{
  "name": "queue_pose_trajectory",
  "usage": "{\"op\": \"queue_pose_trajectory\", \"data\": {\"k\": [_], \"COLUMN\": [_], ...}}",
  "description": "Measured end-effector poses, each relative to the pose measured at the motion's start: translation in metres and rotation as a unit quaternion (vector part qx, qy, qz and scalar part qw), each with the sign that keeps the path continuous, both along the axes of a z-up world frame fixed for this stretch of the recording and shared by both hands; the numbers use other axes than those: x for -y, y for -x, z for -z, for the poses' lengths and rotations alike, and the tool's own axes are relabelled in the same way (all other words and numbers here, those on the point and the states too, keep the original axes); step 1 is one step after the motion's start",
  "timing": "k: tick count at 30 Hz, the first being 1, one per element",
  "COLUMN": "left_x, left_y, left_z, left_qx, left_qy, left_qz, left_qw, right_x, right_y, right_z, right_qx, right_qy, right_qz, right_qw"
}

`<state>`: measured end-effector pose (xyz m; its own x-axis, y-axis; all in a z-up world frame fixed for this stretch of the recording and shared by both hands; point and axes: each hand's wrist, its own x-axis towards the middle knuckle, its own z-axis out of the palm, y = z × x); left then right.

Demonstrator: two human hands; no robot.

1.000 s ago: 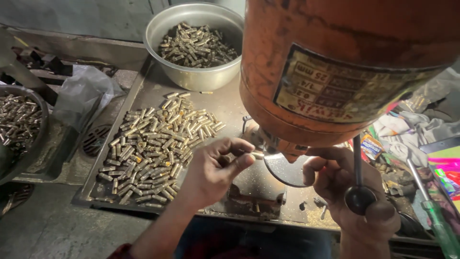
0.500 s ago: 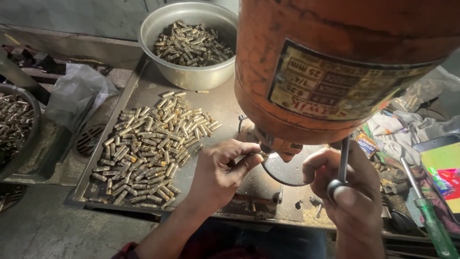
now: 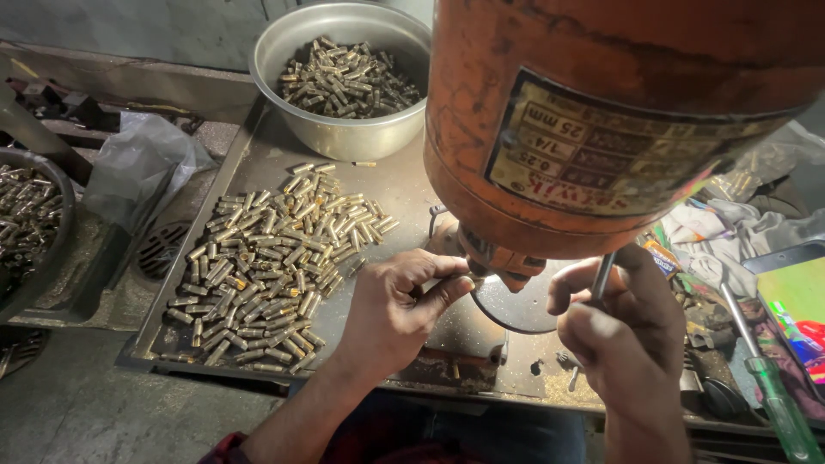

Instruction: Crimping small brass terminals using a manual benchtop press machine.

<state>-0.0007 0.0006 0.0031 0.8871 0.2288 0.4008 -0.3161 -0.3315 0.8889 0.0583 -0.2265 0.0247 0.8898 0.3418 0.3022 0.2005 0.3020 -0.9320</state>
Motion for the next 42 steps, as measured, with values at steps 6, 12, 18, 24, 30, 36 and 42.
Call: {"op": "queue_pose_trajectory", "data": {"k": [6, 12, 18, 24, 30, 36, 42], "left_x": [-0.001, -0.04, -0.092, -0.085, -0.075, -0.042, -0.005], "left_y": [0.002, 0.004, 0.012, 0.008, 0.001, 0.009, 0.001], "left_z": [0.011, 0.047, 0.032, 0.042, 0.045, 0.003, 0.02], "left_qx": [0.108, -0.092, -0.09, -0.174, -0.261, -0.145, -0.074], "left_qy": [0.018, 0.434, 0.06, -0.369, -0.377, 0.028, 0.297], "left_qz": [0.021, -0.015, -0.109, -0.173, -0.16, 0.056, 0.119], "left_qw": [0.994, 0.896, 0.988, 0.896, 0.874, 0.988, 0.945], "right_x": [0.012, 0.025, 0.027, 0.033, 0.02, 0.028, 0.011], "right_y": [-0.004, -0.009, -0.007, -0.015, -0.01, -0.015, -0.006], "right_z": [0.006, 0.024, 0.031, 0.042, 0.017, 0.025, 0.002], "right_qx": [-0.068, -0.061, -0.073, -0.052, -0.074, -0.101, -0.036], "right_qy": [-0.113, -0.09, -0.107, -0.062, -0.124, -0.055, -0.039], "right_qz": [-0.124, -0.124, -0.099, -0.098, -0.132, -0.093, -0.098], "right_qw": [0.984, 0.986, 0.987, 0.992, 0.981, 0.989, 0.994]}}
